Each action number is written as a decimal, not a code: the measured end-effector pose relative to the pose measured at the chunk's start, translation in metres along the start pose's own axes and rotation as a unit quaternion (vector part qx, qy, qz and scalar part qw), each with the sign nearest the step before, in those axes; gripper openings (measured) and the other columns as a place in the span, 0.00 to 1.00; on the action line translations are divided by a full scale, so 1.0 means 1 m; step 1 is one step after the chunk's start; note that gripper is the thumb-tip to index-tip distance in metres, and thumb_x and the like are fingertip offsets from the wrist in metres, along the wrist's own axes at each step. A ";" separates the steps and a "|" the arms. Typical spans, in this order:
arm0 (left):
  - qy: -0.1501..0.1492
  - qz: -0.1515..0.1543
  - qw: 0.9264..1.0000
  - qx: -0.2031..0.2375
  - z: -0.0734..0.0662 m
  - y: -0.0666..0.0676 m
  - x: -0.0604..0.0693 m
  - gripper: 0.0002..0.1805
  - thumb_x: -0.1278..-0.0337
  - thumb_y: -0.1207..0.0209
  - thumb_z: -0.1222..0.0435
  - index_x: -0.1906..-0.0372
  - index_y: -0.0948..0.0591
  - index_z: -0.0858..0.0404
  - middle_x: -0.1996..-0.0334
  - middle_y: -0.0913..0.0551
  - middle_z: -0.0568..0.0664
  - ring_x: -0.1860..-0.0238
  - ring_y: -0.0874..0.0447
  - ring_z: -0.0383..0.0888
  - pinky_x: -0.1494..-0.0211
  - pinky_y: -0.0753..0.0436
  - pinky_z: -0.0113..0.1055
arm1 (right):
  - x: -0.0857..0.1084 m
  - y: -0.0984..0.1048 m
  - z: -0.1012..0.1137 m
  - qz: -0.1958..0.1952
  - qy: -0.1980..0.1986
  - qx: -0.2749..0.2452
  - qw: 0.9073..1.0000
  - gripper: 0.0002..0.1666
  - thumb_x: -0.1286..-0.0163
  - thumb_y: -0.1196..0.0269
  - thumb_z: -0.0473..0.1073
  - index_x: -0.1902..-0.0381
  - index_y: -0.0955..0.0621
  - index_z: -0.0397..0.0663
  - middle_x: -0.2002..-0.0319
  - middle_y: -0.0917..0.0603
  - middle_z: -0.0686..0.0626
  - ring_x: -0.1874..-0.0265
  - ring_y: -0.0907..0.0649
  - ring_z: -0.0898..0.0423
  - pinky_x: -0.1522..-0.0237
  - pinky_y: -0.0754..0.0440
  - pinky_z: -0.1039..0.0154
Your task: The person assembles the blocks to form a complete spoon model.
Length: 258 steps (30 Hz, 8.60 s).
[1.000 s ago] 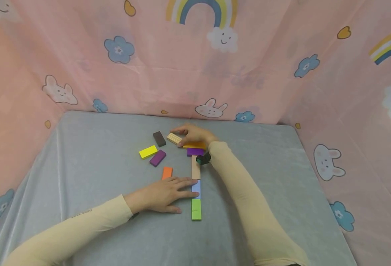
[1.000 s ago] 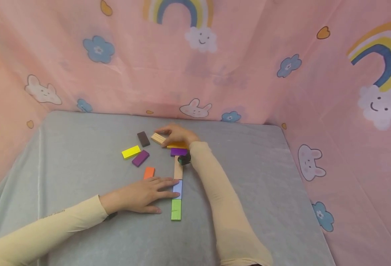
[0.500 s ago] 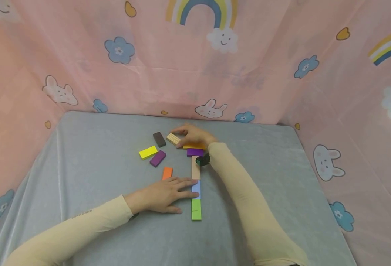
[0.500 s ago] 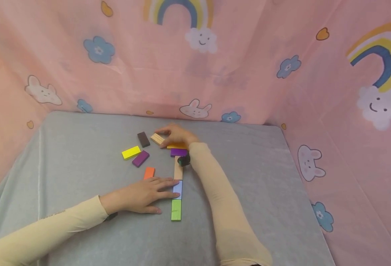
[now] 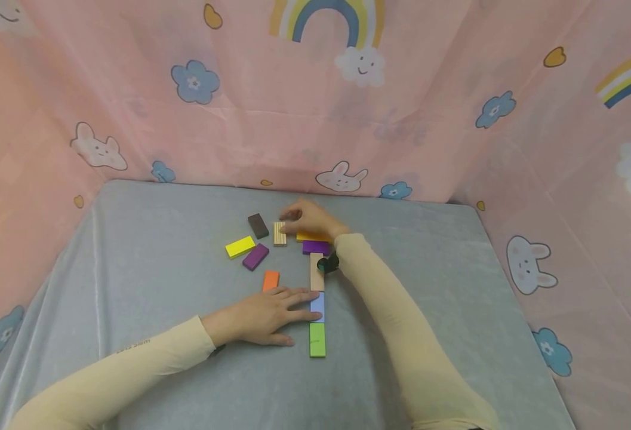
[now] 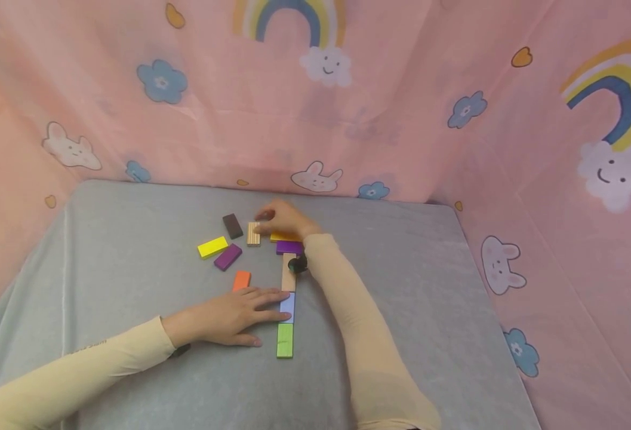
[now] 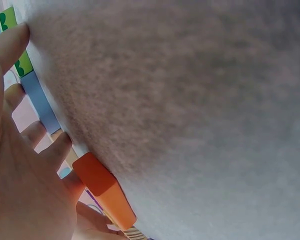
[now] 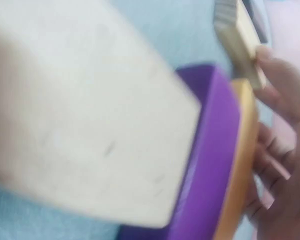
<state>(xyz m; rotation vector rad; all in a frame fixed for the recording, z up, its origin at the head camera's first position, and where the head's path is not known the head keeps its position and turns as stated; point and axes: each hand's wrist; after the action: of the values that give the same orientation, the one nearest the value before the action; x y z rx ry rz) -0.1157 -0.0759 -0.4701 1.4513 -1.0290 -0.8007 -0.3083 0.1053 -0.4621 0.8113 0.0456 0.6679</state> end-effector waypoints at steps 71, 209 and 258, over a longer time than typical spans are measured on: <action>0.009 -0.004 1.000 0.011 -0.002 -0.003 -0.001 0.37 0.35 0.45 0.42 0.24 0.40 0.43 0.20 0.47 0.49 0.22 0.43 0.50 0.22 0.36 0.48 | 0.073 0.052 -0.084 -0.141 -0.049 -0.048 0.988 0.35 0.47 0.23 0.50 0.41 0.21 0.49 0.46 0.17 0.46 0.48 0.20 0.48 0.38 0.22 0.50; 0.100 -0.081 0.989 0.076 0.033 0.020 0.017 0.26 0.36 0.39 0.50 0.35 0.25 0.51 0.34 0.24 0.46 0.35 0.24 0.46 0.30 0.24 0.44 | 0.172 -0.039 -0.036 -0.093 0.233 0.150 0.956 0.22 0.38 0.29 0.48 0.45 0.15 0.56 0.37 0.19 0.51 0.35 0.23 0.51 0.34 0.25 0.48; 0.344 -0.166 0.849 0.366 0.145 0.000 0.081 0.27 0.47 0.30 0.53 0.43 0.21 0.59 0.44 0.21 0.54 0.43 0.23 0.52 0.37 0.21 0.52 | 0.174 -0.052 -0.034 -0.091 0.200 0.125 0.968 0.17 0.40 0.28 0.50 0.52 0.12 0.56 0.41 0.17 0.54 0.33 0.24 0.52 0.31 0.26 0.48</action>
<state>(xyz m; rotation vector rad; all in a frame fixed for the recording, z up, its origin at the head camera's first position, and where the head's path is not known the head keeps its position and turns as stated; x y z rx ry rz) -0.2161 -0.2076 -0.4852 2.3833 -0.5198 -0.0252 -0.1510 0.2006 -0.4852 0.8895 0.5747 0.6491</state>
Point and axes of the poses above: each hand's wrist, its own x-axis away from the middle knuckle, its own y-axis out of the back of the hand, z = x × y
